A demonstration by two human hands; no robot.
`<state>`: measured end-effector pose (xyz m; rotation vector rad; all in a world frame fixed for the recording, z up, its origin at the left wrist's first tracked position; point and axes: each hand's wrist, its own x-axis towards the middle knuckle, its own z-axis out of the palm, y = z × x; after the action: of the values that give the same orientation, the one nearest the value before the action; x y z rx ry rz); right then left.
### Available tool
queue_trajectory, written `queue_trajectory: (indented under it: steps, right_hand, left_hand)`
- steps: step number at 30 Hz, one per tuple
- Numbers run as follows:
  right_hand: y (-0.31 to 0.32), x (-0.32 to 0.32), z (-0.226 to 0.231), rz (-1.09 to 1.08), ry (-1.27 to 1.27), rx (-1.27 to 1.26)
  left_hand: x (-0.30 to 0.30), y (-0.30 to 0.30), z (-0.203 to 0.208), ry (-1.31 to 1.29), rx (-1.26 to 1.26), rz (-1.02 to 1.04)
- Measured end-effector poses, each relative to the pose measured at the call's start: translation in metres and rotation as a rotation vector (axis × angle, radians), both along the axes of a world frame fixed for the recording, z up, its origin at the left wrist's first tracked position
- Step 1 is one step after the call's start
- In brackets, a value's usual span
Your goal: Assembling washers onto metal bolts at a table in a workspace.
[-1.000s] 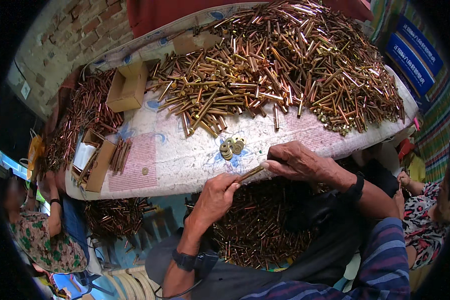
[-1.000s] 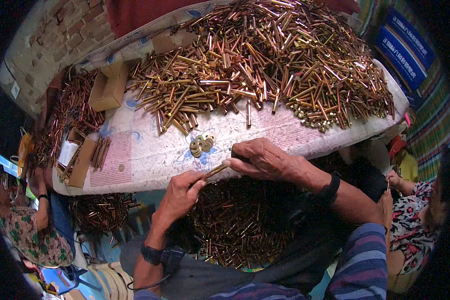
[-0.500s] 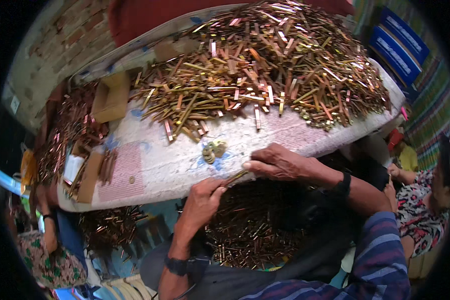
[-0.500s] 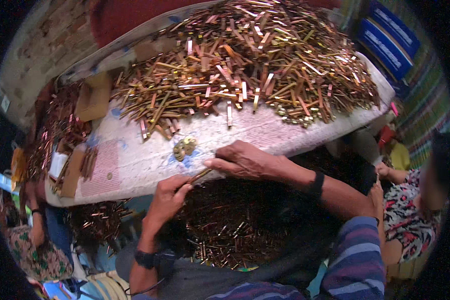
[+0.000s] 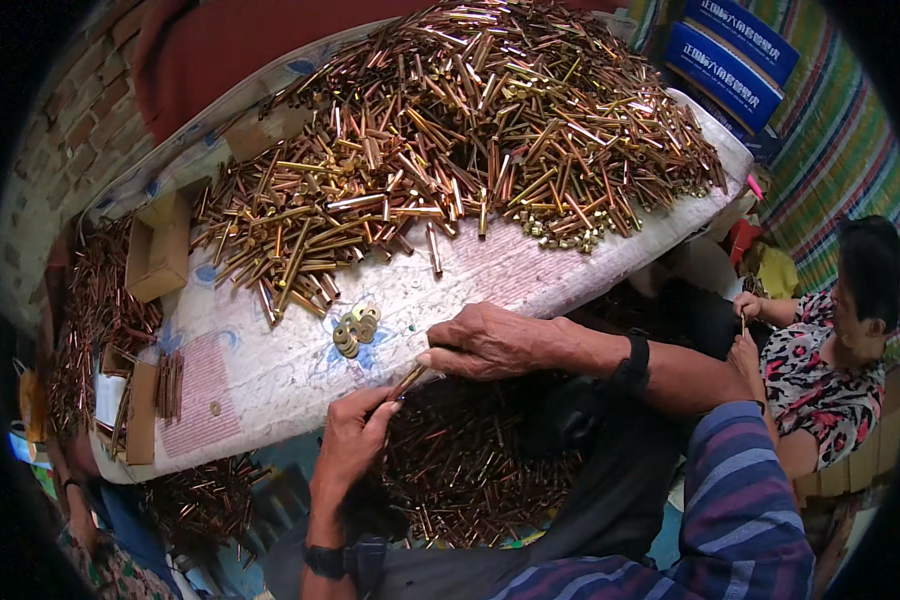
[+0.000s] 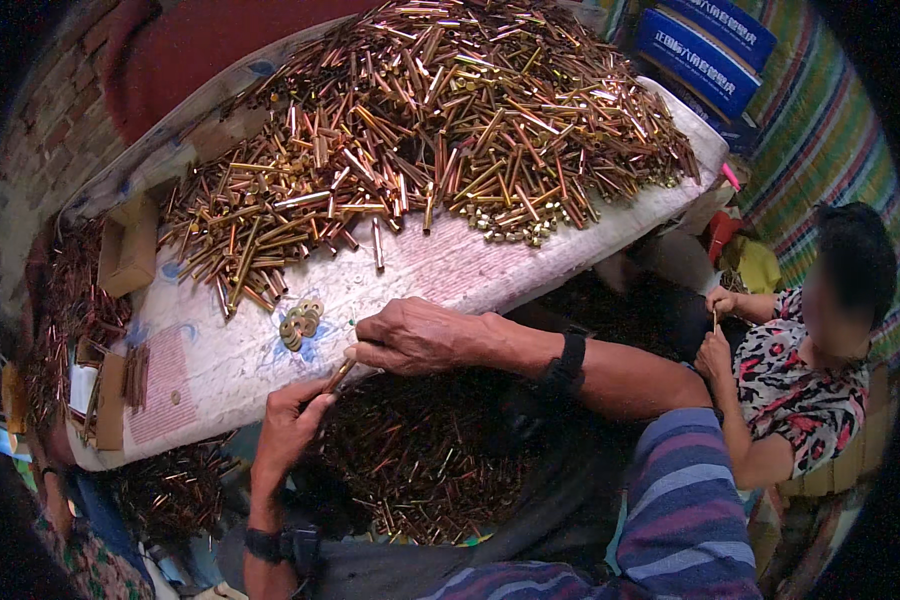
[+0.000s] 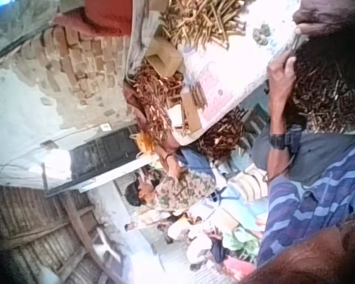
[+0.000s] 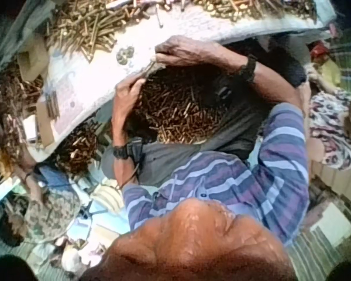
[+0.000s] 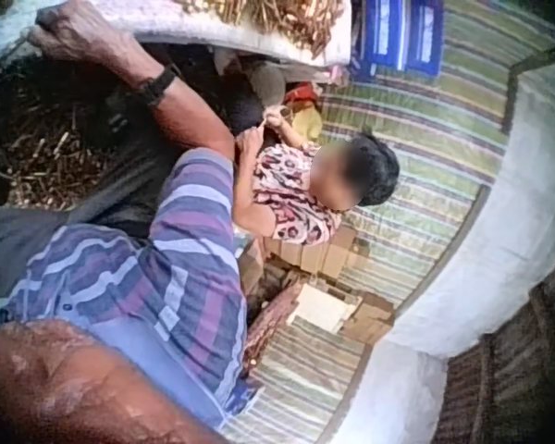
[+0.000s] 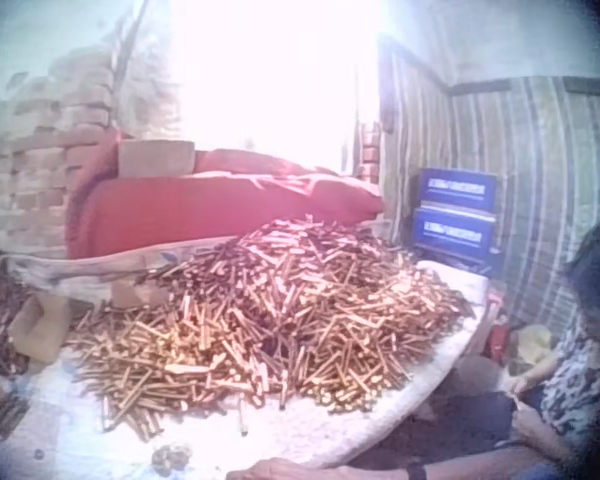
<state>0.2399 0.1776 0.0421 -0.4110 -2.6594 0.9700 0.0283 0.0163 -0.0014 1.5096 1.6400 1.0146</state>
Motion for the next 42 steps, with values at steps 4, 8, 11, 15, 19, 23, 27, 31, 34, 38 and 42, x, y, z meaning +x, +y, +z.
queue_trajectory:
  steps: [4, 8, 11, 15, 19, 23, 27, 31, 34, 38, 42]
  right_hand:
    - [0.001, 0.003, 0.002, -0.055, -0.170, -0.190]
    - [0.004, 0.001, -0.004, -0.056, -0.144, -0.189]
    - [0.003, 0.002, 0.000, -0.041, -0.033, -0.079]
    - [-0.001, 0.001, -0.002, -0.099, -0.121, -0.062]
    - [-0.001, 0.001, 0.000, -0.119, -0.206, -0.172]
    - [-0.001, 0.004, -0.002, -0.036, -0.074, -0.101]
    - [-0.001, 0.005, 0.009, 0.051, -0.244, -0.158]
    - [-0.002, 0.005, 0.006, 0.043, -0.238, -0.312]
    - [-0.004, -0.004, 0.003, -0.152, -0.466, -0.576]
    - [-0.007, -0.007, 0.002, -0.174, -0.474, -0.708]
    - [-0.001, -0.001, -0.020, -0.029, -0.267, -0.348]
  left_hand:
    - [0.004, 0.002, -0.003, -0.018, 0.096, -0.034]
    - [0.005, 0.002, -0.006, -0.002, 0.083, -0.007]
    - [0.004, 0.002, -0.008, -0.019, 0.060, -0.009]
    - [0.005, 0.002, -0.003, 0.009, 0.063, -0.017]
    - [0.003, -0.001, -0.005, 0.047, -0.014, -0.030]
    - [0.006, -0.002, -0.004, 0.021, -0.004, -0.007]
    - [0.010, -0.003, -0.004, 0.000, 0.027, 0.000]
    - [0.009, -0.004, -0.005, 0.088, 0.077, -0.025]
    - [0.007, -0.006, -0.006, 0.088, 0.104, -0.024]
    - [0.004, -0.013, -0.004, 0.085, 0.011, -0.014]
    - [0.003, -0.013, -0.007, 0.040, -0.011, -0.012]
